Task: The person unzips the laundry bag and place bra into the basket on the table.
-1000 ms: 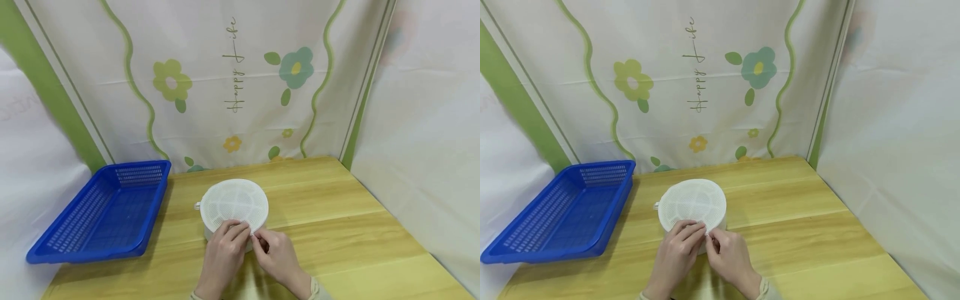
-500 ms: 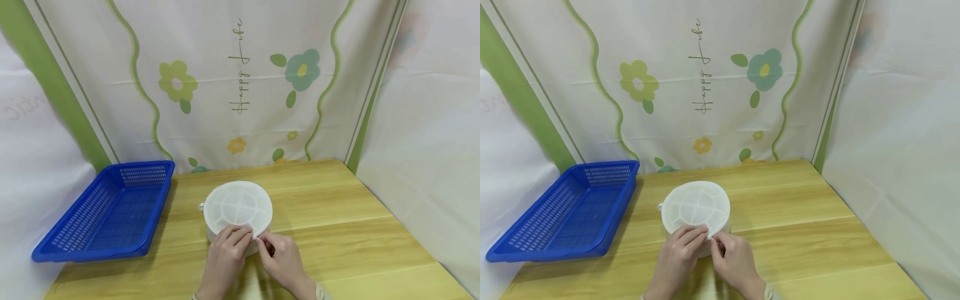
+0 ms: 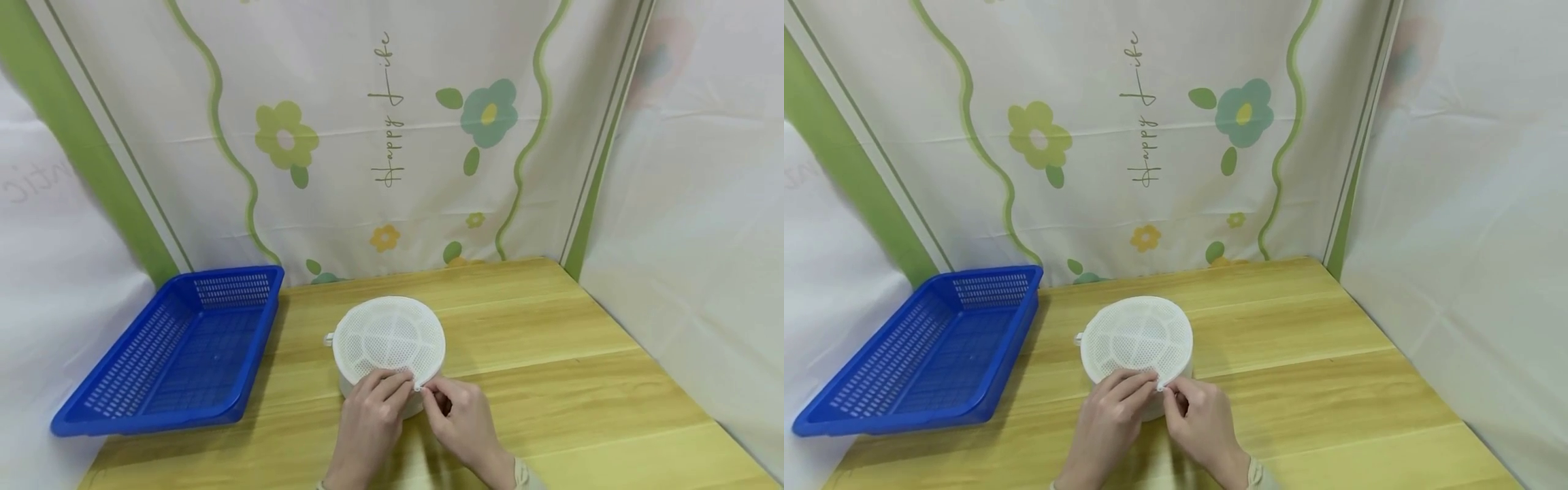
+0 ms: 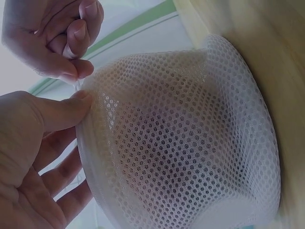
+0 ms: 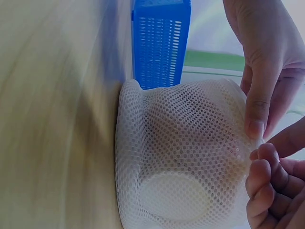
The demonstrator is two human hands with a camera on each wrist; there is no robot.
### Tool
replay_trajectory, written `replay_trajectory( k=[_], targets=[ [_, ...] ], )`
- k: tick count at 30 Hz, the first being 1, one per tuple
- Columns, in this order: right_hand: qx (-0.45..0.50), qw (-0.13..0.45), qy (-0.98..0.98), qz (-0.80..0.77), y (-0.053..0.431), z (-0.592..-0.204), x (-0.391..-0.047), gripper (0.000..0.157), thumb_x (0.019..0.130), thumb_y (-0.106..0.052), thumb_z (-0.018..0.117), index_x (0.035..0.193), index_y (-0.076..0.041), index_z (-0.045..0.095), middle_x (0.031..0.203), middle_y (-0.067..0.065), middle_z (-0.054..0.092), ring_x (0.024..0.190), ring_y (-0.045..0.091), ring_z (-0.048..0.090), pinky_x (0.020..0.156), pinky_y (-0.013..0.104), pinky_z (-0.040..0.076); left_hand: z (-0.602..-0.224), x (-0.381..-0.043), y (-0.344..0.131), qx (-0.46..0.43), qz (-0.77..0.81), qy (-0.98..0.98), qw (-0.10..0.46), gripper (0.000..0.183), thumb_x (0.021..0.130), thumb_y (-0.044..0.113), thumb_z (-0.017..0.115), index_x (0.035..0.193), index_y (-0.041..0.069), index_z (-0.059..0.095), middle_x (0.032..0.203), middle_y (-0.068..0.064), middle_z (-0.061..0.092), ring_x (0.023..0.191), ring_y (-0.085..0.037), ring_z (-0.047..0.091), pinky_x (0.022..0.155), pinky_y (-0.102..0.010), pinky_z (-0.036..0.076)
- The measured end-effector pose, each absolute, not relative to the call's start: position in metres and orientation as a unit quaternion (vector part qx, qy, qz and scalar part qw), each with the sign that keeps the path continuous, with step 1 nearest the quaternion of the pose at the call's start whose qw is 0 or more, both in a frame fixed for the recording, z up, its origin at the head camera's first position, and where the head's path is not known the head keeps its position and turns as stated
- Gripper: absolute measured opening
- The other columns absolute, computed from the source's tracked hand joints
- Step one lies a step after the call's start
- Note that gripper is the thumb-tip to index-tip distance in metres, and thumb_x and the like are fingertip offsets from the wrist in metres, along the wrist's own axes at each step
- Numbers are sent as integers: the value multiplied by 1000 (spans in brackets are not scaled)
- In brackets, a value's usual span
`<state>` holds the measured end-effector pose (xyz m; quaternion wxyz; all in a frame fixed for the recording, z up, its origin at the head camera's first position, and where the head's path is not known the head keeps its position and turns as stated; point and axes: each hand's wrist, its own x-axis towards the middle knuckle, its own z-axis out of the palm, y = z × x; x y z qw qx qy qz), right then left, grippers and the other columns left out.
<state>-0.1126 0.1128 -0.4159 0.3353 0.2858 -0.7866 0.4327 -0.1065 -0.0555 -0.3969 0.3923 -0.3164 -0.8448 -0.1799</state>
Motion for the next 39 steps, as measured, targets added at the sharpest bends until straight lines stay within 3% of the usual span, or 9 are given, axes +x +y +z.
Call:
replay_trajectory(
  k=[10, 18, 29, 35, 39],
  targets=[
    [287, 340, -780, 440, 113, -417, -115, 19, 77, 8, 70, 75, -10, 68, 60, -18, 50, 50, -9, 40, 39, 8, 34, -396, -107, -56, -318, -183, -842, 395, 24, 71, -4, 77, 93, 6, 78, 101, -3, 73, 92, -18, 65, 83, -31, 54],
    [274, 345, -774, 455, 113, -422, -115, 26, 76, 10, 71, 76, -16, 67, 60, -18, 49, 49, -9, 40, 38, 9, 34, -399, -106, -54, -322, -194, -839, 392, 20, 73, -6, 74, 89, 6, 79, 99, -2, 73, 90, -18, 65, 81, -31, 55],
    [241, 345, -778, 467, 114, -422, -116, 21, 77, 11, 71, 75, -9, 68, 60, -18, 48, 47, -7, 40, 37, 10, 35, -400, -108, -53, -327, -191, -827, 416, 20, 76, -4, 66, 90, 4, 78, 100, -3, 73, 90, -18, 65, 84, -30, 54],
    [270, 340, -769, 470, 114, -422, -117, 18, 80, 10, 68, 79, -8, 69, 59, -14, 51, 48, -7, 42, 39, 9, 36, -400, -108, -52, -316, -199, -830, 415, 12, 82, 3, 68, 91, 3, 77, 100, -5, 73, 91, -20, 65, 85, -31, 54],
    [298, 344, -757, 470, 114, -421, -116, 18, 80, 9, 67, 79, -8, 68, 58, -12, 52, 49, -7, 42, 40, 7, 35, -400, -107, -51, -310, -209, -834, 406, 11, 80, 4, 74, 90, 3, 77, 99, -5, 73, 93, -20, 65, 86, -32, 53]
  ],
)
